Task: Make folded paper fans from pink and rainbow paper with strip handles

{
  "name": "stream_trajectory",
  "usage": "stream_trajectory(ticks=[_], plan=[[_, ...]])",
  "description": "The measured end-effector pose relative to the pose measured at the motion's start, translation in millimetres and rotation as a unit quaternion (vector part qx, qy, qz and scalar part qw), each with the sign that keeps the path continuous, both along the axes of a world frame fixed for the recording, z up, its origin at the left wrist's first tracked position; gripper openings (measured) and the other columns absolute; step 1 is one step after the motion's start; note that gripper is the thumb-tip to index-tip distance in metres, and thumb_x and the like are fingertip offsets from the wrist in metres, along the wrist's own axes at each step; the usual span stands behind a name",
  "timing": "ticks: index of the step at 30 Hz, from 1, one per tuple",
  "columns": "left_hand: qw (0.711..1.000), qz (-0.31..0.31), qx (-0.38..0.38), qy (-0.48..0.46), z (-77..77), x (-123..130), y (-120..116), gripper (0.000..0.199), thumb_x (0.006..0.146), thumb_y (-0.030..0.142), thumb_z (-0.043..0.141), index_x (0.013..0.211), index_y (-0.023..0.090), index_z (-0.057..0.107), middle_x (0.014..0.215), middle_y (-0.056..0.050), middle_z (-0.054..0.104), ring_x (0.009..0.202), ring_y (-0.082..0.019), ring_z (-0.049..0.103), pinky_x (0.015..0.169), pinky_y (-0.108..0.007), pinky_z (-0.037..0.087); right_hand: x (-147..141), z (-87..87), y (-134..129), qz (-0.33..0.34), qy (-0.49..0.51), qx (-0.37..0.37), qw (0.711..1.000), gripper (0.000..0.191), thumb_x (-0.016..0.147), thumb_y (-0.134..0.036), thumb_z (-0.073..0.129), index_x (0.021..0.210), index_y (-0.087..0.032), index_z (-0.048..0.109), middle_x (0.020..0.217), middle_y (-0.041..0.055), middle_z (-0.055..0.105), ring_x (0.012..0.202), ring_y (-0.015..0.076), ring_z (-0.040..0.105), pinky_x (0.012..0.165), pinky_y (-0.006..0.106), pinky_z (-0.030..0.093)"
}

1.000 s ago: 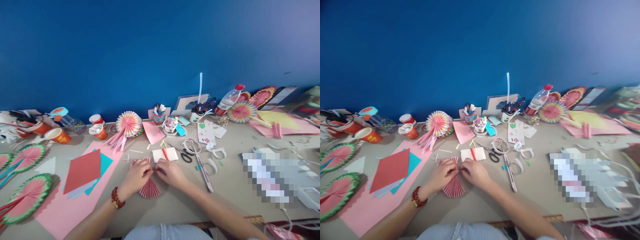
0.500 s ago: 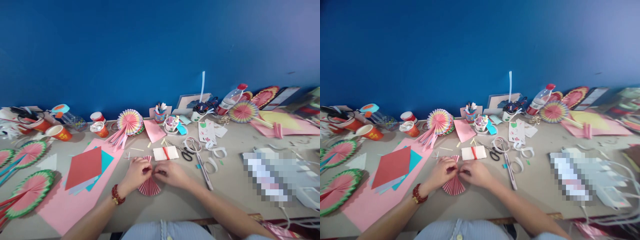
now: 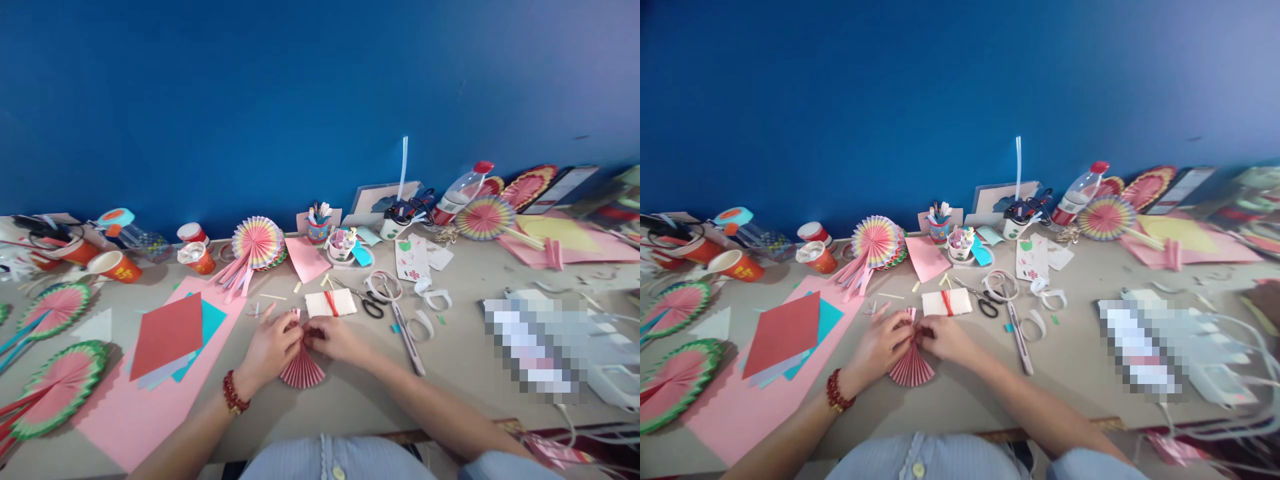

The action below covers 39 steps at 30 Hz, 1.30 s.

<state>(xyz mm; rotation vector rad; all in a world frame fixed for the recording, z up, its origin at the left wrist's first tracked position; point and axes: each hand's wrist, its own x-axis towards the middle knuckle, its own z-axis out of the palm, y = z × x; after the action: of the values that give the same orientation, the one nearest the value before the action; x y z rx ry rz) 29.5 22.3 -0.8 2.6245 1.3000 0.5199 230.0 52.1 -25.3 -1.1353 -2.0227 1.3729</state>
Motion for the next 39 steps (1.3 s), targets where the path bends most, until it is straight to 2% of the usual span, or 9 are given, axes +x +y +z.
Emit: stream_trajectory(ticks=[4,7,11,16,20,26,32,35,39], plan=[[0.998,-0.010,0.062,0.024,-2.8,1.6,-2.2,0.021,0.096,0.013,0.047,0.090,0.020,0.065,0.103,-0.003,0.067,0.091,-0.017,0.066,0.119,-0.057,0.022,-1.6,-5.1,1.0,-0.007,0.031,-0.063,0.997,0.012,0.080,-0.015,0.058,0.085,-0.016,0.068,0.068,-0.0014,0.063,0.057,0.0119,0.055,0.055,0.022,0.041],[0.995,-0.012,0.100,0.015,-6.4,2.7,-3.4,0.022,0.096,0.012,0.046,0.087,0.020,0.065,0.099,-0.003,0.068,0.086,-0.016,0.067,0.119,-0.056,0.025,-3.2,-5.5,3.0,-0.008,0.048,-0.109,0.993,0.011,0.080,-0.019,0.059,0.084,-0.015,0.069,0.064,-0.0020,0.062,0.051,0.0098,0.051,0.050,0.020,0.042],[0.994,-0.014,0.109,0.008,-10.6,2.4,-4.7,0.022,0.097,0.014,0.045,0.088,0.020,0.064,0.096,-0.001,0.068,0.082,-0.014,0.066,0.117,-0.053,0.030,-4.9,-3.6,7.1,-0.009,0.051,-0.142,0.988,0.012,0.074,-0.019,0.062,0.081,-0.015,0.071,0.064,-0.0024,0.063,0.049,0.0084,0.050,0.047,0.018,0.041],[0.995,-0.019,0.099,-0.010,-11.7,0.6,-5.4,0.023,0.098,0.014,0.045,0.086,0.020,0.063,0.095,-0.001,0.068,0.084,-0.014,0.065,0.114,-0.049,0.034,-4.3,-4.1,9.2,-0.010,0.029,-0.150,0.988,0.011,0.072,-0.020,0.063,0.078,-0.016,0.072,0.060,-0.0035,0.061,0.046,0.0089,0.050,0.042,0.018,0.038],[0.998,-0.016,0.059,-0.028,-8.6,0.1,-4.4,0.022,0.097,0.013,0.046,0.085,0.020,0.063,0.096,-0.001,0.068,0.090,-0.016,0.065,0.112,-0.048,0.036,-1.9,-3.8,6.4,-0.020,0.010,-0.121,0.992,0.010,0.073,-0.017,0.061,0.078,-0.018,0.070,0.062,-0.0032,0.064,0.049,0.0104,0.055,0.045,0.019,0.041],[0.998,-0.015,0.009,-0.055,-9.2,-0.8,-1.8,0.021,0.097,0.013,0.047,0.090,0.022,0.064,0.097,0.000,0.069,0.091,-0.016,0.065,0.112,-0.047,0.035,5.3,1.6,6.7,-0.018,-0.020,-0.023,0.999,0.009,0.075,-0.011,0.063,0.075,-0.018,0.069,0.070,-0.0022,0.068,0.063,0.0116,0.059,0.059,0.020,0.041],[0.997,-0.010,-0.010,-0.073,-8.8,-0.7,-0.8,0.020,0.095,0.013,0.050,0.090,0.023,0.065,0.095,0.001,0.070,0.090,-0.016,0.065,0.113,-0.046,0.033,12.3,9.9,12.8,0.029,-0.062,0.064,0.996,0.011,0.076,-0.010,0.066,0.082,-0.018,0.069,0.082,-0.0004,0.068,0.073,0.0133,0.059,0.068,0.022,0.041],[0.997,-0.009,-0.019,-0.081,-7.0,-1.0,-1.3,0.020,0.096,0.014,0.049,0.091,0.023,0.065,0.095,0.000,0.070,0.091,-0.017,0.064,0.111,-0.045,0.035,16.6,15.8,13.7,0.055,-0.090,0.090,0.990,0.015,0.077,-0.006,0.063,0.085,-0.018,0.069,0.083,0.0001,0.068,0.073,0.0136,0.059,0.068,0.022,0.040],[0.996,-0.010,-0.021,-0.083,-5.8,-1.0,-2.0,0.021,0.096,0.014,0.046,0.089,0.022,0.064,0.093,-0.001,0.069,0.090,-0.017,0.063,0.110,-0.044,0.037,24.0,20.9,10.6,0.061,-0.134,0.115,0.982,0.013,0.083,-0.008,0.060,0.088,-0.017,0.068,0.085,0.0021,0.069,0.077,0.0151,0.060,0.071,0.023,0.040]])
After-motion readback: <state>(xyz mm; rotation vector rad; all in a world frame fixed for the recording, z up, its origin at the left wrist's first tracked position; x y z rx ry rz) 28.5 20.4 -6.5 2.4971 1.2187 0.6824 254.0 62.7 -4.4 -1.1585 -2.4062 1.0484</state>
